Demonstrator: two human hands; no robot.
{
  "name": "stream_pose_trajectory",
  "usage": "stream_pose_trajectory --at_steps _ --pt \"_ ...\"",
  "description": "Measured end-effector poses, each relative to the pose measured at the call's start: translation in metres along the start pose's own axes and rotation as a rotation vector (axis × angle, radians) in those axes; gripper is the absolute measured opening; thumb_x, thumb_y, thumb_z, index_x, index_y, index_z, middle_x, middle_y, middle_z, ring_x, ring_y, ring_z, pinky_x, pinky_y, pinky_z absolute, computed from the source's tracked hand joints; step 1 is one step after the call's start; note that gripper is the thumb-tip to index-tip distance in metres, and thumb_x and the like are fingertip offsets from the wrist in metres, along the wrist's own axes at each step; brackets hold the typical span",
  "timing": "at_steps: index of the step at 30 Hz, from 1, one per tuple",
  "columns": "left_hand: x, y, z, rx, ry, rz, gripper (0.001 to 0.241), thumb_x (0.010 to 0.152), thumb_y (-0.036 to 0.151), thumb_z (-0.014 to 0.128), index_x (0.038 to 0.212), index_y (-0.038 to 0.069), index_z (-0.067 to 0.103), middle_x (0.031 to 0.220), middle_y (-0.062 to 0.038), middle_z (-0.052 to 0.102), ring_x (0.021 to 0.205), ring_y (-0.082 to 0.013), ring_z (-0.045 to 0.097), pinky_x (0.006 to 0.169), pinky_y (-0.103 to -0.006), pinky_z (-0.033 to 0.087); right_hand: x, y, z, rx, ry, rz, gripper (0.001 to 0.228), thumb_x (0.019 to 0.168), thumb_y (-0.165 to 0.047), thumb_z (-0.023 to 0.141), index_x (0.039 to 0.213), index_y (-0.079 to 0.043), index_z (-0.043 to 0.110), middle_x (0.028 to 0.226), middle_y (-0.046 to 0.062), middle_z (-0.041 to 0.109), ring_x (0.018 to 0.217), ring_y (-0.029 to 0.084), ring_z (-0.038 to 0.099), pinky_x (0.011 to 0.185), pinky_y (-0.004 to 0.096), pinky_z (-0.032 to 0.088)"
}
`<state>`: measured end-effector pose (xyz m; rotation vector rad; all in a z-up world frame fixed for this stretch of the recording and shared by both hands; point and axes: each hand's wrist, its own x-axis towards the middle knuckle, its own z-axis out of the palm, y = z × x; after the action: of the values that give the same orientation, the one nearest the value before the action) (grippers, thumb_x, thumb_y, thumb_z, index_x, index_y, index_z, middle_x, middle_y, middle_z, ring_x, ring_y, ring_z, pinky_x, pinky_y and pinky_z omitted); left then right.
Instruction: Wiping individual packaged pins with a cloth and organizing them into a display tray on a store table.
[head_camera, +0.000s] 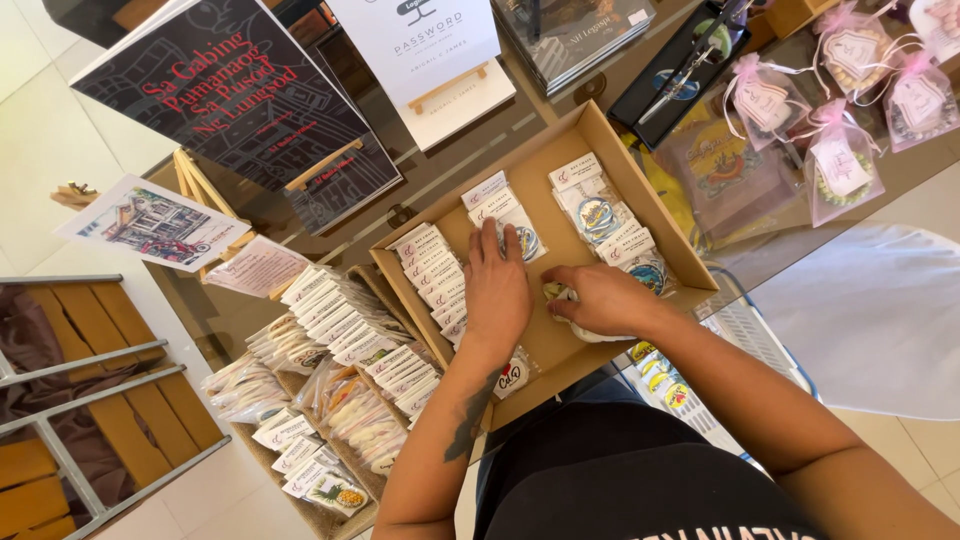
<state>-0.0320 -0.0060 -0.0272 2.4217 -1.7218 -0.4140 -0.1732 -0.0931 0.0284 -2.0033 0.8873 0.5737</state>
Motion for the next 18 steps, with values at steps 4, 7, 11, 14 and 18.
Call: stream_pose_trajectory --at_steps 4,7,11,14,18 --pt "0.001 0.017 -0.014 -0.043 0.024 0.073 0.060 0.089 0.010 0.070 0.144 -0.004 0.050 0.150 -0.029 0.038 0.140 -0.0492 0.039 0.097 -0.0583 0.052 -0.015 -0.001 -0.002 -0.069 0.006 -0.008 0.051 0.096 -0.041 0.059 0.140 -0.016 0.058 0.125 0.020 0.070 0.119 0.044 0.065 0.099 0.055 0.052" --pt "0.009 0.022 0.002 -0.082 0.081 0.141 0.048 0.092 0.012 0.067 0.137 -0.002 0.058 0.141 -0.025 0.047 0.131 -0.0452 0.050 0.095 -0.0547 0.052 -0.033 0.002 -0.015 -0.072 0.067 -0.033 0.048 0.095 -0.034 0.060 0.138 -0.012 0.060 0.122 0.022 0.070 0.114 0.046 0.066 0.095 0.058 0.053" --pt "0.018 0.035 0.035 -0.146 0.042 0.191 0.041 0.092 0.023 0.065 0.130 0.009 0.063 0.124 -0.014 0.061 0.113 -0.0355 0.064 0.087 -0.0463 0.055 -0.065 0.010 -0.048 0.027 0.219 0.031 0.044 0.096 -0.025 0.062 0.138 -0.013 0.063 0.117 0.020 0.071 0.110 0.038 0.069 0.094 0.051 0.056" --pt "0.024 0.049 0.046 -0.161 -0.013 0.207 0.037 0.093 0.030 0.065 0.125 0.013 0.064 0.114 -0.010 0.065 0.106 -0.0328 0.067 0.084 -0.0449 0.055 -0.084 0.026 -0.068 0.046 0.336 0.046 0.040 0.096 -0.022 0.063 0.134 -0.008 0.066 0.114 0.023 0.071 0.108 0.042 0.069 0.093 0.054 0.055" --pt "0.023 0.069 0.049 -0.067 0.035 0.227 0.039 0.084 0.038 0.075 0.112 0.013 0.065 0.099 -0.009 0.067 0.094 -0.0324 0.068 0.082 -0.0459 0.053 -0.098 0.059 -0.077 0.109 0.498 -0.007 0.035 0.093 -0.028 0.068 0.119 -0.005 0.073 0.114 0.025 0.071 0.110 0.051 0.065 0.094 0.062 0.050"
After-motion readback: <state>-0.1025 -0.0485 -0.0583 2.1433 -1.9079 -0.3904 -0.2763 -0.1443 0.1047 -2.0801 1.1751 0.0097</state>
